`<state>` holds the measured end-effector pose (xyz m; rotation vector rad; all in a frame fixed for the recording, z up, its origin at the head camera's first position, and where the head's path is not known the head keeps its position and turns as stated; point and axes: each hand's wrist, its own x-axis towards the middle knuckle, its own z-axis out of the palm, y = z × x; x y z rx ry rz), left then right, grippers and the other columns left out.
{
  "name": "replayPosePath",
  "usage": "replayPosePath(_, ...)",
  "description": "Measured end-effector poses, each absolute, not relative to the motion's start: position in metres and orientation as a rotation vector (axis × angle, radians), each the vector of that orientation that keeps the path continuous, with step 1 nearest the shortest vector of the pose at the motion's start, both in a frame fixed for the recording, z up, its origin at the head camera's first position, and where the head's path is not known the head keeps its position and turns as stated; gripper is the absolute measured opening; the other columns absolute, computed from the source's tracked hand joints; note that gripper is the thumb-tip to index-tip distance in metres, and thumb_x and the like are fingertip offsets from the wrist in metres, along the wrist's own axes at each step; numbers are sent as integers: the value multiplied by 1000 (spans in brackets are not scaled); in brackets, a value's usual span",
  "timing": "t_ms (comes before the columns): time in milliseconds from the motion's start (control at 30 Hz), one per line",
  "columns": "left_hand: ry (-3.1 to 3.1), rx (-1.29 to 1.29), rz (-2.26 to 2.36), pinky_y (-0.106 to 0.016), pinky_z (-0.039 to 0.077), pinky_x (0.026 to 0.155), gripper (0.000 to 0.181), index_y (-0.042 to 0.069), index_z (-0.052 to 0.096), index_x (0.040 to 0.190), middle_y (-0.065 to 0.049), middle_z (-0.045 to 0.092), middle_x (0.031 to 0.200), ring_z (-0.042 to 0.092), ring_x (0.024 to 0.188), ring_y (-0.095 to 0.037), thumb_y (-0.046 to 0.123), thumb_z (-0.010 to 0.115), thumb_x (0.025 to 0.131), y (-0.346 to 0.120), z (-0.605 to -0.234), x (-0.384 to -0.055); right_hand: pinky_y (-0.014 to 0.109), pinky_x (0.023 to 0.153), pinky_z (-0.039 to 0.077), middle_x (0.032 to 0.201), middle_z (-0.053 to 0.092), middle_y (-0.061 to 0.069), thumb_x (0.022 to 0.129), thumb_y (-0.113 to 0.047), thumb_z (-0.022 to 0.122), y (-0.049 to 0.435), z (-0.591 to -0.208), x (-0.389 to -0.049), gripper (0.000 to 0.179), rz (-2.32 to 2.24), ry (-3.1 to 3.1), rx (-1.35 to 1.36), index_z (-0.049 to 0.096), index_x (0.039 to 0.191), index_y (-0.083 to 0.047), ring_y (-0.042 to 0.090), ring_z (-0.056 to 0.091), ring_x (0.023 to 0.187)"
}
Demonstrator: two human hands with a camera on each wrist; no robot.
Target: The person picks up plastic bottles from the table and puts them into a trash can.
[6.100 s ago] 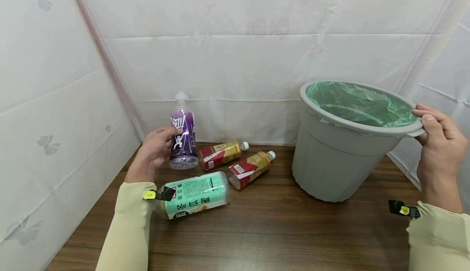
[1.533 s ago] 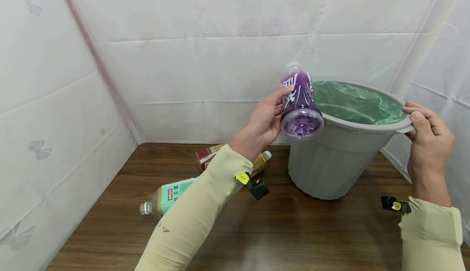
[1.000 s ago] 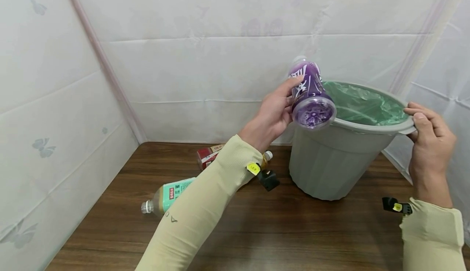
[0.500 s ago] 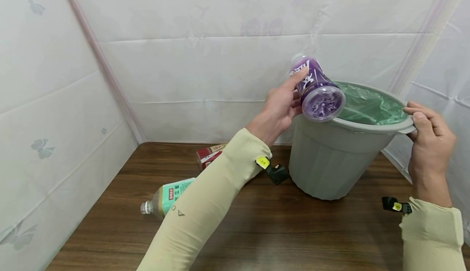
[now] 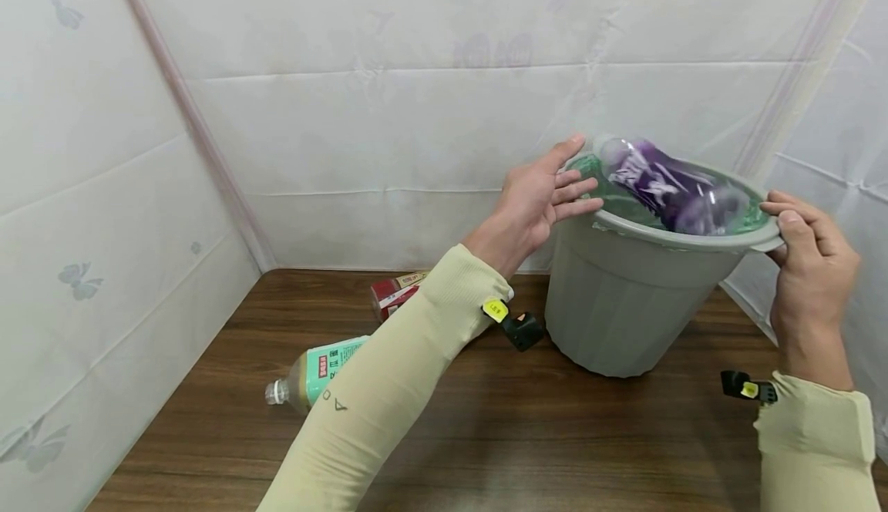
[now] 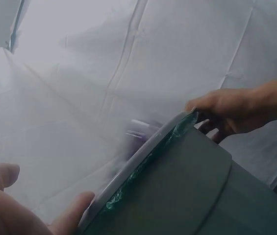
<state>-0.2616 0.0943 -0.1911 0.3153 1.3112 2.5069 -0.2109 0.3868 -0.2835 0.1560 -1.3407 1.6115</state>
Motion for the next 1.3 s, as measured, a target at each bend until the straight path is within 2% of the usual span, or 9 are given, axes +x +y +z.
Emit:
replayPosePath(400,1319,384,2502,-43,62,91,43,10,66,144,-24,56,150,67,126,-33,26,72,105,88,-197,-262,14,81,57,130,70,16,102,-6,70,385,-283,-211,26,1629,-1341,152,73,116,15,24,63,122)
replayPosePath(600,1330,433,2508,-43,62,90,44,9,64,146,-25,55,151,66,127,-35,26,70,106,85,-202,-262,14,81,56,130,70,15,103,-7,69,385,-284,-211,25,1617,-1360,151,73,117,14,23,63,121)
replayPosePath(800,1329,460,2530,-44,63,88,45,6,62,146,-24,61,144,67,125,-37,25,69,106,80,-207,-261,14,81,56,131,69,16,103,-7,69,385,-284,-211,26,1625,-1362,150,73,117,14,23,63,122)
replayPosePath(1100,1360,451,2553,-44,63,87,44,4,62,144,-27,59,146,70,120,-36,26,69,106,69,-214,-260,14,81,56,131,69,16,103,-7,69,385,-284,-211,26,1619,-1361,157,73,117,14,23,62,123)
replayPosePath(1300,1415,470,2557,-43,64,83,37,2,62,132,-23,65,137,72,114,-33,26,71,105,63,-218,-258,14,80,57,129,70,16,102,-5,69,386,-285,-212,25,1621,-1339,170,73,116,15,24,63,121)
